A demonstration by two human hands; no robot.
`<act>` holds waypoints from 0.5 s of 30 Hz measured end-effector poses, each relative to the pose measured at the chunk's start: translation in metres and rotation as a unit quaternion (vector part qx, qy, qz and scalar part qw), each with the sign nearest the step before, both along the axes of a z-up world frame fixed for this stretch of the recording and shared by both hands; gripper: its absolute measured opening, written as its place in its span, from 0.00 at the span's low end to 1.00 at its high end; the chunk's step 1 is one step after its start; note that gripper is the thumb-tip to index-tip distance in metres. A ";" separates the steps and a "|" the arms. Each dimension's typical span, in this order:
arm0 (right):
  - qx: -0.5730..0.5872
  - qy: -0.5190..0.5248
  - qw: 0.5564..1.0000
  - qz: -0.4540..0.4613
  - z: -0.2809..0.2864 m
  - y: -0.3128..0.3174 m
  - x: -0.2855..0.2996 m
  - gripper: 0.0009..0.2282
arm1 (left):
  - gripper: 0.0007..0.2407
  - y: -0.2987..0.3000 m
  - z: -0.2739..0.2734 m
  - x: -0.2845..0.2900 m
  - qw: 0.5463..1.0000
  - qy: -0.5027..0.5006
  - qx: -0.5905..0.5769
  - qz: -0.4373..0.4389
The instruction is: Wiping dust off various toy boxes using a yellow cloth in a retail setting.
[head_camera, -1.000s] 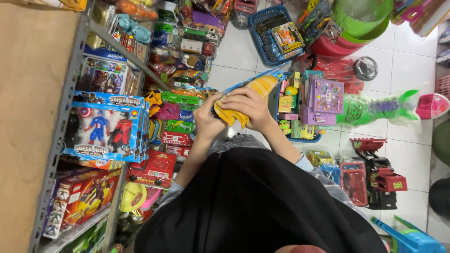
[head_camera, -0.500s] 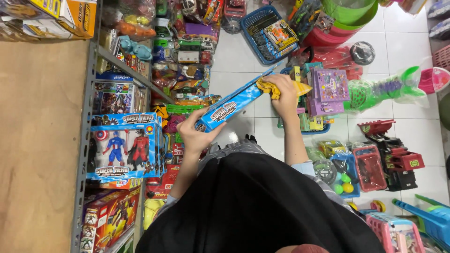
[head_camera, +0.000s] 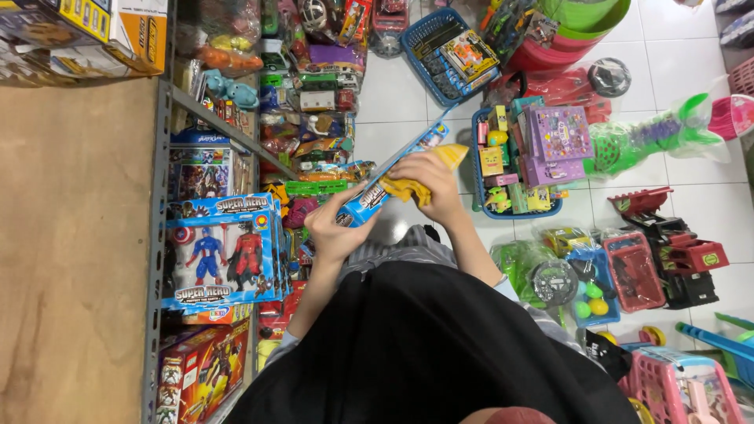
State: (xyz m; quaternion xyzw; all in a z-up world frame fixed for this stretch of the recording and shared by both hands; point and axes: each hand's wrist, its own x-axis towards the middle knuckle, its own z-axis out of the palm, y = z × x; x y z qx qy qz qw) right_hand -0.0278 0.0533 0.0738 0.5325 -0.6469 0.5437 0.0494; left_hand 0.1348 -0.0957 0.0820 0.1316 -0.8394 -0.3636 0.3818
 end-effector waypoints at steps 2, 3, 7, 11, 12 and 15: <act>0.018 0.029 0.998 -0.059 -0.006 0.004 -0.017 0.11 | 0.19 -0.005 -0.001 0.001 1.000 0.005 0.026 0.000; 0.018 0.027 0.998 -0.058 -0.010 0.009 -0.025 0.11 | 0.19 -0.007 0.000 0.003 1.000 0.004 0.026 0.001; 0.024 0.065 0.985 -0.157 -0.021 0.033 -0.063 0.12 | 0.20 -0.016 0.000 0.005 0.997 0.023 0.074 -0.015; 0.037 0.055 0.968 -0.240 -0.017 0.061 -0.095 0.16 | 0.21 -0.020 0.005 -0.001 0.988 0.058 0.129 -0.064; 0.038 0.057 0.968 -0.240 -0.017 0.063 -0.101 0.16 | 0.21 -0.020 0.005 -0.004 0.988 0.059 0.130 -0.064; 0.042 0.024 0.959 -0.278 -0.018 0.071 -0.116 0.18 | 0.21 -0.015 0.006 -0.015 0.985 0.073 0.140 -0.076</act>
